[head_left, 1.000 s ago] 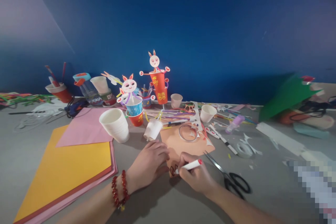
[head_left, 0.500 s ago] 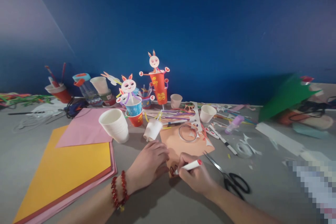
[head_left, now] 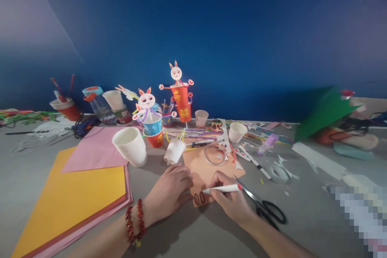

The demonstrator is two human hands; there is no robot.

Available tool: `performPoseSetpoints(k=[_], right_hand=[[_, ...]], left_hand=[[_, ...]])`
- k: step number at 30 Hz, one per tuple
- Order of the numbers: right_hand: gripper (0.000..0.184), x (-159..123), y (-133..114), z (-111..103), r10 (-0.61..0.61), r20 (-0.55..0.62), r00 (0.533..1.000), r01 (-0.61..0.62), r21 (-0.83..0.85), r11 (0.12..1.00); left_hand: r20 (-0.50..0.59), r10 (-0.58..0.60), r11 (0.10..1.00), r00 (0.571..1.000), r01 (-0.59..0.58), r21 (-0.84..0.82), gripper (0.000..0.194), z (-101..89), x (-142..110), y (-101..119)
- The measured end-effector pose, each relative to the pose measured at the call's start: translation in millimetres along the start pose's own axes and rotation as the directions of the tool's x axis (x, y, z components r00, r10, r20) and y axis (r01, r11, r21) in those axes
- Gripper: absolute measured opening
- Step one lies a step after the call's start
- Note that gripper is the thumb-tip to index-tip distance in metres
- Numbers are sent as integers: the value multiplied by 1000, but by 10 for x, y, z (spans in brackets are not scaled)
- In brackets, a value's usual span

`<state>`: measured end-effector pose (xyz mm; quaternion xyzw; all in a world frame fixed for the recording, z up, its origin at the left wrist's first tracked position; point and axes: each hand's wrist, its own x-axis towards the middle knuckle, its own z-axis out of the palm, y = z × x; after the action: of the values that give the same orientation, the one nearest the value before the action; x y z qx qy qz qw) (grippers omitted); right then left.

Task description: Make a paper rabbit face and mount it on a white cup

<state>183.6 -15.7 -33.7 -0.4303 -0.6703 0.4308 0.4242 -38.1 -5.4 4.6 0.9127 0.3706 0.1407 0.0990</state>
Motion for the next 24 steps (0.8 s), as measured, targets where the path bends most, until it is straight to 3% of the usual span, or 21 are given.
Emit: performPoseSetpoints(k=[24], right_hand=[[15, -13, 14, 17, 11, 40, 999, -7, -80, 997]], left_hand=[[6, -4, 1000, 1000, 4, -1, 12, -10, -3, 5]])
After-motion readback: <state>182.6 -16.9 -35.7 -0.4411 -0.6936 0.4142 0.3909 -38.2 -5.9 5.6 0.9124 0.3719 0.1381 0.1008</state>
